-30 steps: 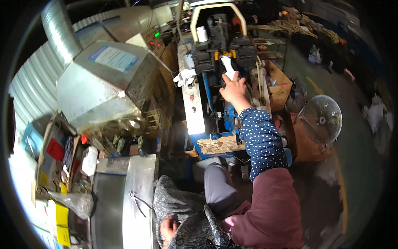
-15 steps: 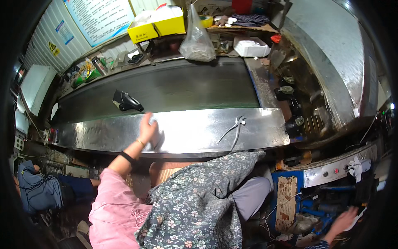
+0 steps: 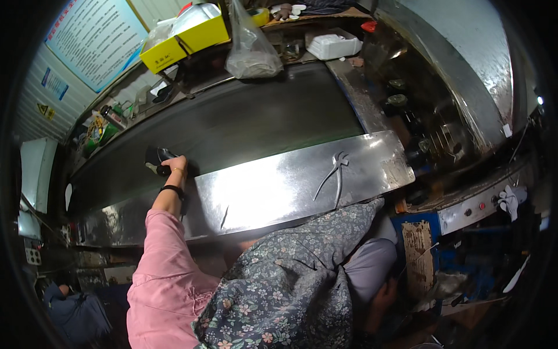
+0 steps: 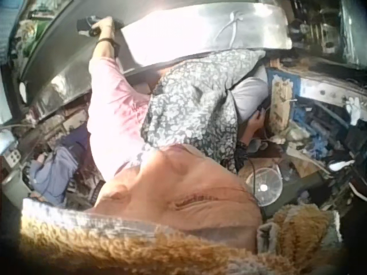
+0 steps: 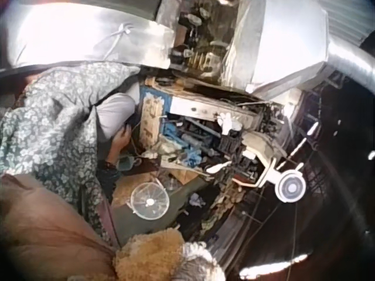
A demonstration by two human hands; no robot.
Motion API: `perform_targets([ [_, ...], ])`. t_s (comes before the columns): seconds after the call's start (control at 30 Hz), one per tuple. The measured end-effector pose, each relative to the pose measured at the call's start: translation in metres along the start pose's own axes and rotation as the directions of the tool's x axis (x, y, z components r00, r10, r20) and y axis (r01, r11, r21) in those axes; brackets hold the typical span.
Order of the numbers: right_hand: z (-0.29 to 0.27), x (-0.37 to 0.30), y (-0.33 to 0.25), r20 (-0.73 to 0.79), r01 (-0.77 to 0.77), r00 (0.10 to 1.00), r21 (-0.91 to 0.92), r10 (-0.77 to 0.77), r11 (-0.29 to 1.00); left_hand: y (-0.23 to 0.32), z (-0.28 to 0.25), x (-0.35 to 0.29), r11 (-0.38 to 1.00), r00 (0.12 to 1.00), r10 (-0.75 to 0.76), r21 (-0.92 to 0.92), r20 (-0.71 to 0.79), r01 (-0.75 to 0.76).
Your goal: The worker is using a lasting machine and hand tools to pull and secure the shoe upper to a last in preparation for sole attachment.
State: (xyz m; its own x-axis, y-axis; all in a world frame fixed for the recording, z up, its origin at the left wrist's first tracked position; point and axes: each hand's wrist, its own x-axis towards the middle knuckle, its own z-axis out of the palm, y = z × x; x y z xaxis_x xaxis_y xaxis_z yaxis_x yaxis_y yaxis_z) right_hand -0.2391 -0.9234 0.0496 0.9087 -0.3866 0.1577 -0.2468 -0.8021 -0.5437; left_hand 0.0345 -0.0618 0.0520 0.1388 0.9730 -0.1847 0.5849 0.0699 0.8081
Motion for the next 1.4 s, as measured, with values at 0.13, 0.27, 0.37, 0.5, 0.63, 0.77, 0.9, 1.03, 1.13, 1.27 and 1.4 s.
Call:
perform_targets([
  [0.13, -0.019, 0.022, 0.000, -0.003, -0.189, 0.982, 0.067, 0.190, 0.980, 0.021, -0.028, -0.047, 0.973, 0.969, 0.101, 0.180, 0.226, -0.143],
  [0.27, -0.016, 0.092, -0.134, -0.038, -0.006, 0.999, 0.368, 0.021, 0.930, 0.062, -0.065, -0.163, 0.863, 0.358, 0.280, -0.397, 0.891, 0.312],
  [0.37, -0.002, 0.133, -0.257, 0.260, 0.115, 0.919, 0.543, -0.297, 0.832, 0.041, -0.104, -0.220, 0.878, 0.097, 0.249, -0.267, 0.964, 0.398],
  [0.5, 0.019, 0.168, -0.345, 0.279, -0.071, 0.894, 0.860, -0.350, 0.505, 0.017, -0.106, -0.383, 0.865, -0.160, 0.453, -0.390, 0.877, 0.316],
  [0.63, -0.005, 0.166, -0.308, -0.091, 0.158, 0.987, 0.729, -0.134, 0.667, 0.014, -0.095, -0.440, 0.890, -0.586, 0.290, -0.438, 0.757, -0.124],
  [0.77, 0.015, 0.089, -0.280, 0.016, 0.211, 0.954, 0.674, -0.300, 0.708, 0.007, -0.023, -0.511, 0.897, -0.352, 0.442, -0.404, 0.825, 0.179],
  [0.9, 0.021, 0.060, -0.286, 0.013, 0.334, 0.925, 0.449, -0.380, 0.829, 0.002, 0.004, -0.520, 0.914, -0.402, 0.165, 0.013, 0.901, 0.405],
  [1.03, 0.012, 0.069, -0.280, -0.024, 0.343, 0.918, 0.551, -0.396, 0.761, 0.006, 0.006, -0.526, 0.948, -0.275, 0.107, -0.015, 0.955, 0.319],
  [1.13, 0.005, 0.074, -0.274, 0.002, 0.338, 0.910, 0.575, -0.414, 0.745, 0.008, 0.000, -0.533, 0.961, -0.197, 0.112, -0.056, 0.974, 0.269],
  [1.27, -0.002, 0.078, -0.264, 0.072, 0.291, 0.904, 0.619, -0.421, 0.729, 0.001, -0.034, -0.542, 0.854, -0.226, 0.490, -0.516, 0.842, -0.073],
  [1.4, 0.000, 0.069, -0.266, 0.037, 0.328, 0.895, 0.623, -0.445, 0.710, 0.003, -0.056, -0.536, 0.573, -0.338, 0.655, -0.736, 0.676, -0.362],
])
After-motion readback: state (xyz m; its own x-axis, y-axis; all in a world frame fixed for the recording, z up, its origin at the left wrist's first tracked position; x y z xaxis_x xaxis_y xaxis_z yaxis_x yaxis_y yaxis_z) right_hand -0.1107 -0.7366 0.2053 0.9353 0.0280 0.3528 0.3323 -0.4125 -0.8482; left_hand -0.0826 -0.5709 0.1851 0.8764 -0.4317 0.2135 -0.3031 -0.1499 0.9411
